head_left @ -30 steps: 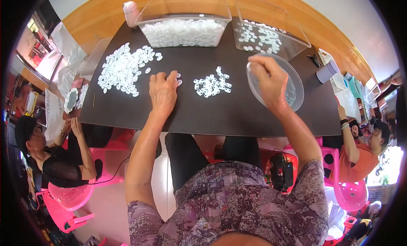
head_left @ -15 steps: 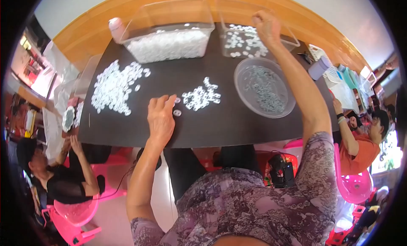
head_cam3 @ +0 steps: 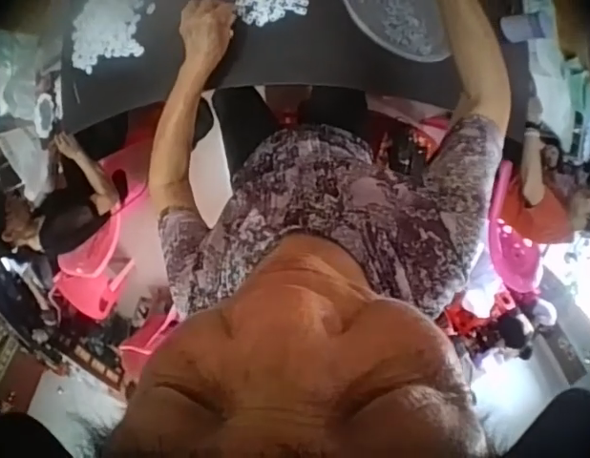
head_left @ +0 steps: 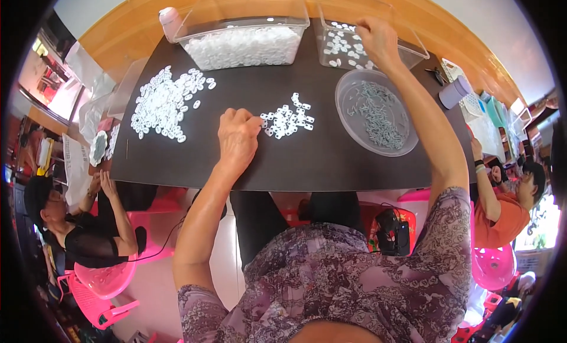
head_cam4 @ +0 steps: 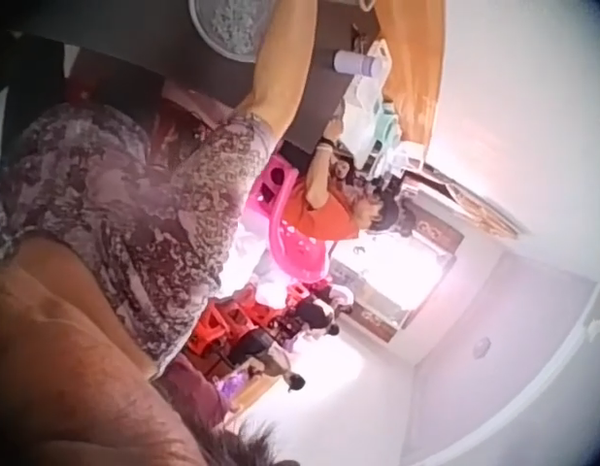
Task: Manual assembly of small white plastic components by inserting pins or inserts into them at a shared workspace.
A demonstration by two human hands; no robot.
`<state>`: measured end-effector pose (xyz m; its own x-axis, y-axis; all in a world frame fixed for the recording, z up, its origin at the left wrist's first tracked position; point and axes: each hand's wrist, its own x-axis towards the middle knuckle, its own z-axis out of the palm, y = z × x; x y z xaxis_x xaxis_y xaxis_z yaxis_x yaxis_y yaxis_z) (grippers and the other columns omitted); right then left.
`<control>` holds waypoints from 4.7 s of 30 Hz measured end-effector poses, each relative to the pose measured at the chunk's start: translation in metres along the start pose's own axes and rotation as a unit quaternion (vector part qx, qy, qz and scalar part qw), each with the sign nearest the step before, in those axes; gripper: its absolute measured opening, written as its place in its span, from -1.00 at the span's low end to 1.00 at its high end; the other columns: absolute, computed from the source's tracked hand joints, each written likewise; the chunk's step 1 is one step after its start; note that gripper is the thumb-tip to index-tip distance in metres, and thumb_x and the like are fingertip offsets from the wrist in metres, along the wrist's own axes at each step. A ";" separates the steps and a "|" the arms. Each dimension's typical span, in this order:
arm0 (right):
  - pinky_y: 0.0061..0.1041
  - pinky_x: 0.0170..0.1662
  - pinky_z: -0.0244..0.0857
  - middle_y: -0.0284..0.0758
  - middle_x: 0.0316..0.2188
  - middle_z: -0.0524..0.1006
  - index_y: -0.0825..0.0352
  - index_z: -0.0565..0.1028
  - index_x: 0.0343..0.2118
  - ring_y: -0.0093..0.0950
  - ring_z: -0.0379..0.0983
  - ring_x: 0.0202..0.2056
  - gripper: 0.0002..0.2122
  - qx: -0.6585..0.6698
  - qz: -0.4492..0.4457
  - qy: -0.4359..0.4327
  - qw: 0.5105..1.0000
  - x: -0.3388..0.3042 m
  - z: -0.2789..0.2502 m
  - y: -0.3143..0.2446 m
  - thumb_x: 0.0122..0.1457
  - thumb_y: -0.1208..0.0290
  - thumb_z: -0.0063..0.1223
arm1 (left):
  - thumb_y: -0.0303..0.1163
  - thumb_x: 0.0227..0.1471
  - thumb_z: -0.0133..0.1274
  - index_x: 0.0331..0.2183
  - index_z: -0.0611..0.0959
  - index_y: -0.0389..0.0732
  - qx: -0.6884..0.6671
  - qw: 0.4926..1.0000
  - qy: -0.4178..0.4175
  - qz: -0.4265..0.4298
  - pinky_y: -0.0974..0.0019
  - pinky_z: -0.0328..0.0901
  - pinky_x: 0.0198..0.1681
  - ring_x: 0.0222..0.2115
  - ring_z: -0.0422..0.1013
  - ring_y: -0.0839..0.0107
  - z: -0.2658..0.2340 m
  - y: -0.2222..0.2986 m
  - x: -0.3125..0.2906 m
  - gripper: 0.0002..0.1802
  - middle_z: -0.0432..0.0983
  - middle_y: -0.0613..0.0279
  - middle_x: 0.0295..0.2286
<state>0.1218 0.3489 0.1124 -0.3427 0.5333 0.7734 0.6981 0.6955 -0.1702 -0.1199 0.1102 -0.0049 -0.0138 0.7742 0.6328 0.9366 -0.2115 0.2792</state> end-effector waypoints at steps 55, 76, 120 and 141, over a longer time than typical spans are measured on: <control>-0.29 -0.31 0.26 -0.22 -0.56 0.47 0.28 0.55 -0.52 -0.24 0.39 -0.40 -0.92 0.028 0.061 -0.191 0.979 -0.159 -0.032 -0.022 -0.11 0.46 0.05 | -0.42 0.01 0.07 -0.41 0.53 -0.30 -0.617 0.694 -0.007 -0.370 0.53 0.22 -0.47 -0.58 0.30 0.59 -0.021 0.091 -0.059 -0.86 0.45 0.30 -0.57; -0.23 -0.33 0.23 -0.16 -0.57 0.44 0.34 0.40 -0.61 -0.16 0.37 -0.40 -0.92 -0.003 -0.037 -0.339 0.940 -0.146 -0.017 -0.015 -0.09 0.46 -0.01 | -0.44 -0.01 0.07 -0.42 0.53 -0.31 -0.629 0.685 0.000 -0.368 0.53 0.20 -0.48 -0.59 0.28 0.58 -0.017 0.089 -0.061 -0.88 0.44 0.29 -0.58; -0.28 -0.38 0.27 -0.15 -0.59 0.48 0.36 0.43 -0.64 -0.17 0.42 -0.46 -0.94 0.141 0.057 -0.313 0.937 -0.144 -0.013 -0.022 -0.17 0.51 0.05 | -0.44 -0.01 0.07 -0.41 0.53 -0.31 -0.628 0.693 0.014 -0.354 0.51 0.23 -0.48 -0.59 0.31 0.56 -0.016 0.089 -0.064 -0.87 0.46 0.26 -0.58; -0.72 -0.40 0.18 -0.52 -0.51 0.43 0.35 0.50 -0.38 -0.76 0.27 -0.48 -0.84 0.351 0.221 -0.268 0.870 -0.146 -0.075 -0.085 -0.09 0.61 0.07 | -0.48 0.01 0.04 -0.41 0.53 -0.33 -0.624 0.667 0.044 -0.404 0.51 0.23 -0.48 -0.59 0.31 0.55 -0.023 0.095 -0.061 -0.90 0.47 0.24 -0.57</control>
<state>0.1599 0.1756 0.0600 -0.5141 0.8400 0.1733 0.3454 0.3877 -0.8546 -0.0384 0.0292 0.0002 -0.4104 0.9096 -0.0647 -0.4101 -0.1207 0.9040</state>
